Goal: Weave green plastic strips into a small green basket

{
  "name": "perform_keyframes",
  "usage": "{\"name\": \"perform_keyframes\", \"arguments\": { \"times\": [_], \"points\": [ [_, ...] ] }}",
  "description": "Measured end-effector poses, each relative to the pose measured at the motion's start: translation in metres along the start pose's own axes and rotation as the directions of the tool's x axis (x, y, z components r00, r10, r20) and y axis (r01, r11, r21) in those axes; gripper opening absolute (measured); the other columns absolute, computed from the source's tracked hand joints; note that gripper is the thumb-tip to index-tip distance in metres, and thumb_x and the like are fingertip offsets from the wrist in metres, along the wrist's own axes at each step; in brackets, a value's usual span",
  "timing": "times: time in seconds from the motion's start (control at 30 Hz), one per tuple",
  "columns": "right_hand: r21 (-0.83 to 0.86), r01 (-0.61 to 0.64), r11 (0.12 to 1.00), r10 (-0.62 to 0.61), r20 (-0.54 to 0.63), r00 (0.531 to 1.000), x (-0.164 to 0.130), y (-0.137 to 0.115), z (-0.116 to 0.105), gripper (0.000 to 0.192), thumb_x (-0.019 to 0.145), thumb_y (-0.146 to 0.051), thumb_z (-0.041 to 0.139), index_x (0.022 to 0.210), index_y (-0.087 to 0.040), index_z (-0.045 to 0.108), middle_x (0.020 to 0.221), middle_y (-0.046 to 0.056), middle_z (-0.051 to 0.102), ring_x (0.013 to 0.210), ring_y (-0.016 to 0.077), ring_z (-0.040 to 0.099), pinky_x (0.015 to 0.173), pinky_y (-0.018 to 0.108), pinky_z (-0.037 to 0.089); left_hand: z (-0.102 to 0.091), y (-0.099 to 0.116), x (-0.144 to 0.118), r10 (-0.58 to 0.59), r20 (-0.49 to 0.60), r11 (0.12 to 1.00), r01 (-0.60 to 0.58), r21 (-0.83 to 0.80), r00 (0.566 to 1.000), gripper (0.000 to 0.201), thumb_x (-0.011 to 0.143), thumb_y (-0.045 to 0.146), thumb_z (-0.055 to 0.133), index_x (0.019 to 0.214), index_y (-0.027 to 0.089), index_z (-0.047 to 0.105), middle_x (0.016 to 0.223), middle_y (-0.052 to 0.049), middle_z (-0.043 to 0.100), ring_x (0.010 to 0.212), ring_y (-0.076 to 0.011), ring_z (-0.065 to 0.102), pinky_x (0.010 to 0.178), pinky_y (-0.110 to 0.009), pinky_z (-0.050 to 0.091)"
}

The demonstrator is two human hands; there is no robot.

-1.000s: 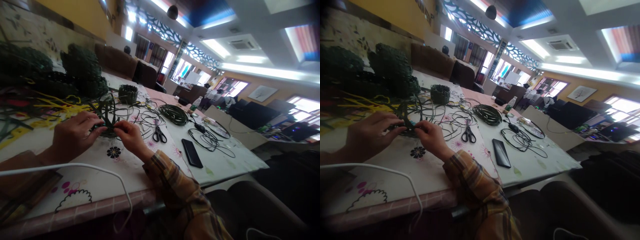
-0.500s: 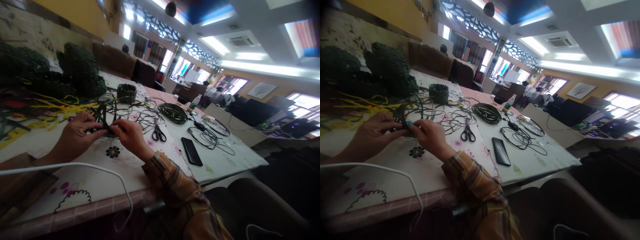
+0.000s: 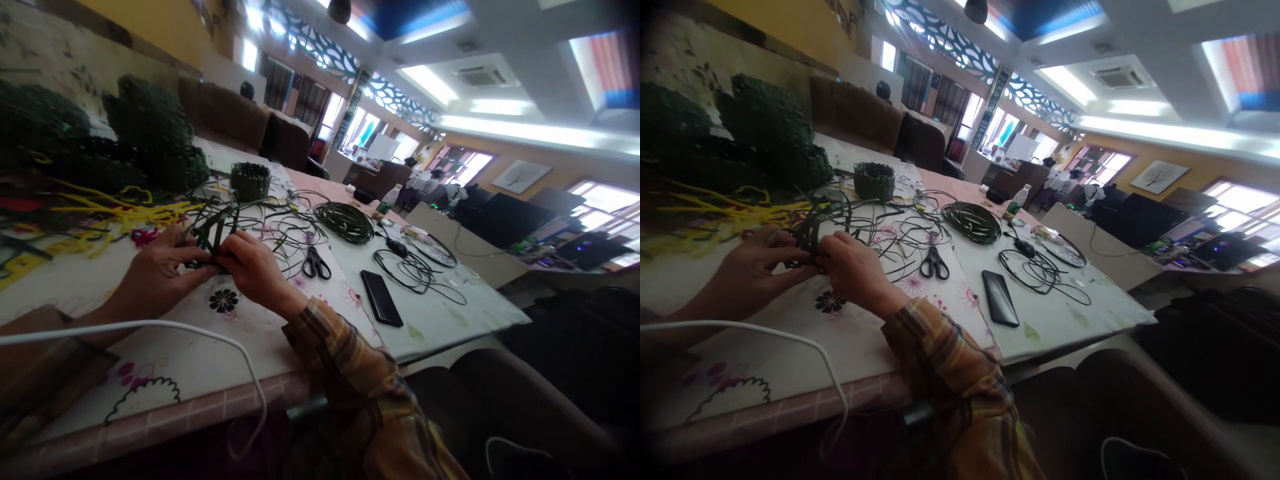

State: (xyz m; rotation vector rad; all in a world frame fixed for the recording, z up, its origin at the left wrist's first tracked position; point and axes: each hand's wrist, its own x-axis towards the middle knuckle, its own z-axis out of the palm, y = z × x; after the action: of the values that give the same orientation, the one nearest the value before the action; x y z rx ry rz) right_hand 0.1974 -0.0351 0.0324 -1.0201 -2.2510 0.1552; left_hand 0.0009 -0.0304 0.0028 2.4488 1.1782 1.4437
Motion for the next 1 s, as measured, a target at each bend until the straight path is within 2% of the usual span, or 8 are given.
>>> {"name": "perform_keyframes", "arguments": {
  "times": [0.2,0.33,0.4,0.5,0.6,0.73,0.83,1.0],
  "points": [
    [0.036,-0.018,0.999,0.017,0.012,1.000,0.001,-0.003,-0.002,0.014,0.093,-0.016,0.056,0.082,-0.021,0.049,0.088,0.001,0.058,0.083,0.0135,0.054,0.076,0.024,0.040,0.001,0.000,0.000,-0.016,0.025,1.000,0.016,0.017,1.000,0.034,0.088,0.052,0.063,0.085,0.022,0.077,0.088,-0.003,0.058,0.089,-0.0207,0.057,0.079,-0.033,0.045],
    [0.236,-0.102,0.967,0.121,-0.068,0.990,0.001,0.000,0.000,0.017,0.088,-0.017,0.059,0.077,-0.022,0.048,0.073,-0.004,0.054,0.071,0.0110,0.051,0.069,0.024,0.039,0.000,-0.002,0.001,-0.033,0.025,0.999,0.033,-0.006,0.999,0.036,0.087,0.054,0.064,0.087,0.020,0.077,0.088,-0.003,0.057,0.089,-0.0199,0.056,0.081,-0.033,0.045],
    [0.399,-0.183,0.898,0.237,-0.089,0.968,0.002,0.003,0.003,0.017,0.086,-0.020,0.062,0.075,-0.022,0.048,0.067,-0.006,0.052,0.064,0.0099,0.050,0.062,0.023,0.039,0.000,-0.003,0.001,-0.052,0.009,0.998,0.052,-0.018,0.999,0.036,0.086,0.055,0.064,0.086,0.021,0.077,0.087,-0.003,0.057,0.087,-0.0192,0.056,0.080,-0.033,0.046],
    [0.644,-0.331,0.689,0.434,-0.001,0.901,0.003,0.006,0.010,0.018,0.080,-0.022,0.063,0.075,-0.023,0.045,0.064,-0.007,0.052,0.054,0.0088,0.052,0.054,0.022,0.041,-0.002,-0.005,0.003,-0.079,-0.011,0.996,0.079,-0.040,0.997,0.035,0.083,0.056,0.066,0.082,0.023,0.077,0.087,-0.003,0.058,0.085,-0.0191,0.056,0.079,-0.033,0.048],
    [0.754,-0.391,0.527,0.560,0.038,0.828,0.004,0.007,0.015,0.018,0.076,-0.022,0.061,0.075,-0.023,0.043,0.065,-0.008,0.054,0.051,0.0089,0.055,0.052,0.022,0.045,-0.003,-0.006,0.005,-0.132,-0.026,0.991,0.130,-0.043,0.991,0.036,0.081,0.058,0.067,0.078,0.023,0.077,0.088,-0.004,0.059,0.084,-0.0198,0.057,0.081,-0.035,0.049],
    [0.714,-0.363,0.598,0.587,-0.081,0.806,0.003,0.010,0.017,0.016,0.073,-0.018,0.059,0.085,-0.023,0.050,0.066,-0.009,0.055,0.053,0.0083,0.052,0.054,0.021,0.043,-0.003,-0.006,0.007,-0.162,-0.017,0.986,0.161,-0.044,0.987,0.036,0.079,0.058,0.067,0.076,0.023,0.076,0.088,-0.005,0.060,0.086,-0.0220,0.058,0.086,-0.040,0.050],
    [0.673,-0.292,0.679,0.496,-0.128,0.859,0.002,0.013,0.015,0.028,0.073,-0.013,0.056,0.099,-0.024,0.054,0.066,-0.010,0.057,0.056,0.0083,0.050,0.057,0.020,0.040,-0.003,-0.006,0.007,-0.144,-0.011,0.988,0.143,-0.054,0.990,0.036,0.079,0.058,0.067,0.075,0.023,0.076,0.084,-0.005,0.058,0.087,-0.0229,0.058,0.084,-0.040,0.050],
    [0.587,-0.234,0.775,0.385,-0.144,0.912,0.003,0.016,0.013,0.011,0.079,-0.014,0.054,0.086,-0.020,0.061,0.069,-0.006,0.057,0.064,0.0096,0.051,0.064,0.023,0.041,-0.001,-0.005,0.006,-0.122,-0.025,0.991,0.120,-0.061,0.992,0.036,0.080,0.057,0.066,0.076,0.023,0.075,0.084,-0.004,0.057,0.088,-0.0224,0.058,0.084,-0.039,0.049]
  ]
}}
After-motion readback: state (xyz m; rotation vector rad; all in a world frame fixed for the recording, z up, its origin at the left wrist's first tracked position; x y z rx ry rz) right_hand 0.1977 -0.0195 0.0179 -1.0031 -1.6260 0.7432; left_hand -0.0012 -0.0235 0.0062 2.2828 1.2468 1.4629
